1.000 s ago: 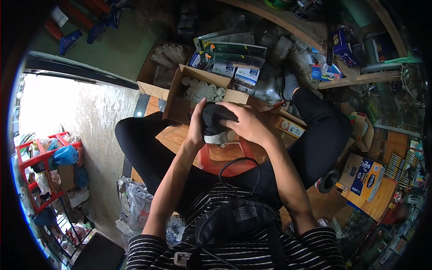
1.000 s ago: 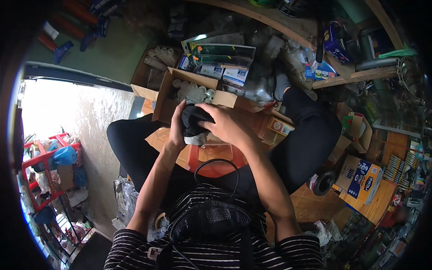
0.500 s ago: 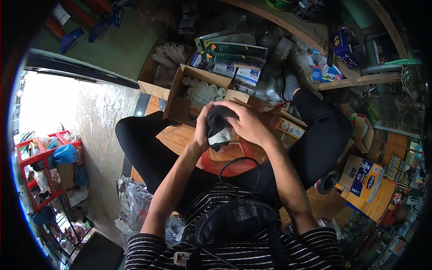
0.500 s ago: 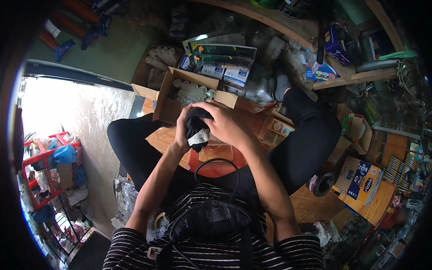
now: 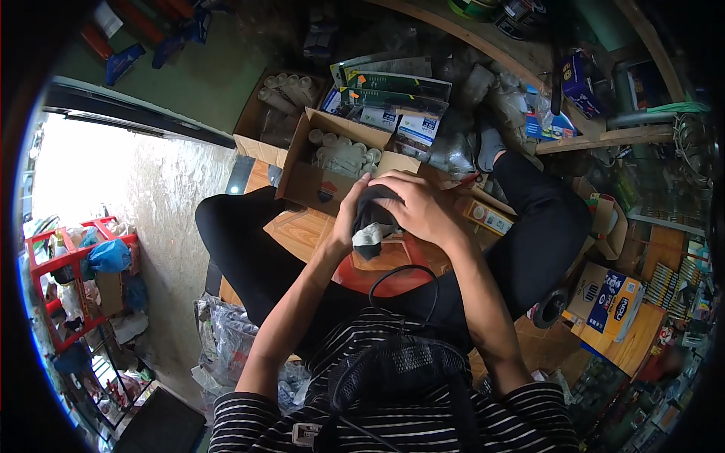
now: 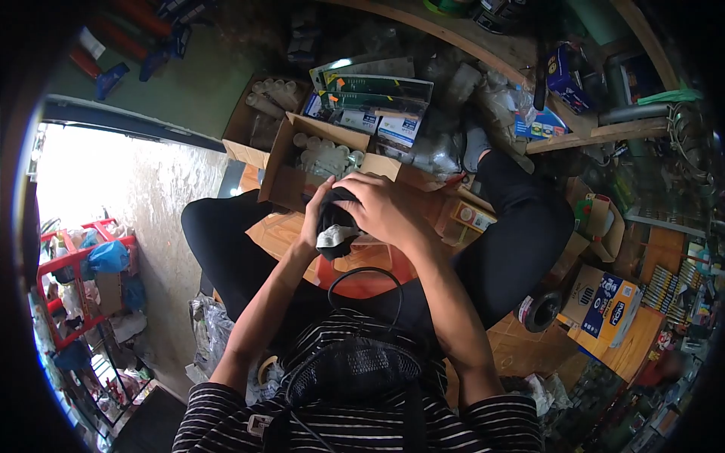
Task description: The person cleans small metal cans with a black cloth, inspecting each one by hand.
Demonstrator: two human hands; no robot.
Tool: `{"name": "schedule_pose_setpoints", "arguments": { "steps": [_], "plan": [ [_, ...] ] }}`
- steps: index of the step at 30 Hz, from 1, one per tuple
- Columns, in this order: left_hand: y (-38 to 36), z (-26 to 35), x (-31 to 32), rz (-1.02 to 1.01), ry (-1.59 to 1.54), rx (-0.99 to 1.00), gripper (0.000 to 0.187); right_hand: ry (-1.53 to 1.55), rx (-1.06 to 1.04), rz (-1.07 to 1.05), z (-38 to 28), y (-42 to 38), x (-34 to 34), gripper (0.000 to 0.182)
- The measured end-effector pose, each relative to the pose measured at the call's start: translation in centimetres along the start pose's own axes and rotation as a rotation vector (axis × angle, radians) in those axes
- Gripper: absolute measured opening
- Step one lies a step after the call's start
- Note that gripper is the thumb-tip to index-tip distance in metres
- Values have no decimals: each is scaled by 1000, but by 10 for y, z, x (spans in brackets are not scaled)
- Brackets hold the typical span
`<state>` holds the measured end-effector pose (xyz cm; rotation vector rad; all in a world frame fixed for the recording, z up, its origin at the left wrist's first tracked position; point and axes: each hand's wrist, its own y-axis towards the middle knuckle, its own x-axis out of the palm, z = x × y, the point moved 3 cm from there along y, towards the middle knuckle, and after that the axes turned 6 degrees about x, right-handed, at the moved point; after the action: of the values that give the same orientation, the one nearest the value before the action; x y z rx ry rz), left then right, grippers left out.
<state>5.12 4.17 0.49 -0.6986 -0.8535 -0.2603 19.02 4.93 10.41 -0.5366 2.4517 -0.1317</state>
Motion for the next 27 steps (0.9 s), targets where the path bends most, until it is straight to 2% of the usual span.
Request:
{"name": "schedule_pose_setpoints", "arguments": {
  "steps": [2, 4, 6, 7, 8, 9, 10, 11, 13, 14, 16, 19, 21, 22, 23, 24, 25, 27],
  "plan": [
    [4, 0, -16, 32, 164, 35, 48, 49, 4, -47, 8, 0, -2, 37],
    [5, 6, -21, 128, 350, 82, 47, 17, 20, -90, 9, -3, -2, 50],
    [4, 6, -26, 119, 357, 134, 44, -25, 58, -91, 8, -8, 4, 57],
    [4, 5, -29, 113, 360, 161, 43, -149, 50, -84, 3, -6, 7, 67],
    [6, 5, -29, 100, 366, 194, 42, -191, -21, -8, -1, -7, 13, 67],
    [11, -4, -36, 124, 246, 201, 41, -220, 4, -95, -11, -3, 14, 64],
    [-1, 2, -15, 143, 39, 31, 44, -247, -166, 87, -6, -4, 22, 59],
    [-3, 6, -6, 137, 11, 8, 50, -301, -242, 186, -15, -7, 17, 51],
    [-9, 13, 4, 42, -96, -127, 55, -295, -269, 316, -9, -3, 15, 38],
    [-1, 10, -4, -37, -24, -82, 55, -317, -215, 330, -10, -2, 9, 36],
    [6, 7, -11, -13, 98, 47, 54, -228, -147, 388, -8, 2, 1, 32],
    [4, 10, -4, 40, 137, 94, 60, -26, -234, 333, -16, -3, -10, 36],
    [16, 5, -33, 51, 142, 96, 61, -28, -202, 203, -14, -6, -1, 51],
    [14, 9, -38, 70, 313, 125, 60, -49, -153, 169, -16, -8, 7, 59],
    [15, 3, -47, 72, 355, 198, 61, -169, -148, 215, -3, -6, 19, 73],
    [19, -1, -54, 74, 399, 270, 61, -166, -91, 268, 3, -4, 27, 65],
    [-1, 15, -25, -10, 363, 163, 61, -124, -35, 230, -5, -3, 19, 61],
    [-17, 32, -5, -41, 337, 265, 60, 35, -5, 235, -10, 0, 10, 54]
  ]
}}
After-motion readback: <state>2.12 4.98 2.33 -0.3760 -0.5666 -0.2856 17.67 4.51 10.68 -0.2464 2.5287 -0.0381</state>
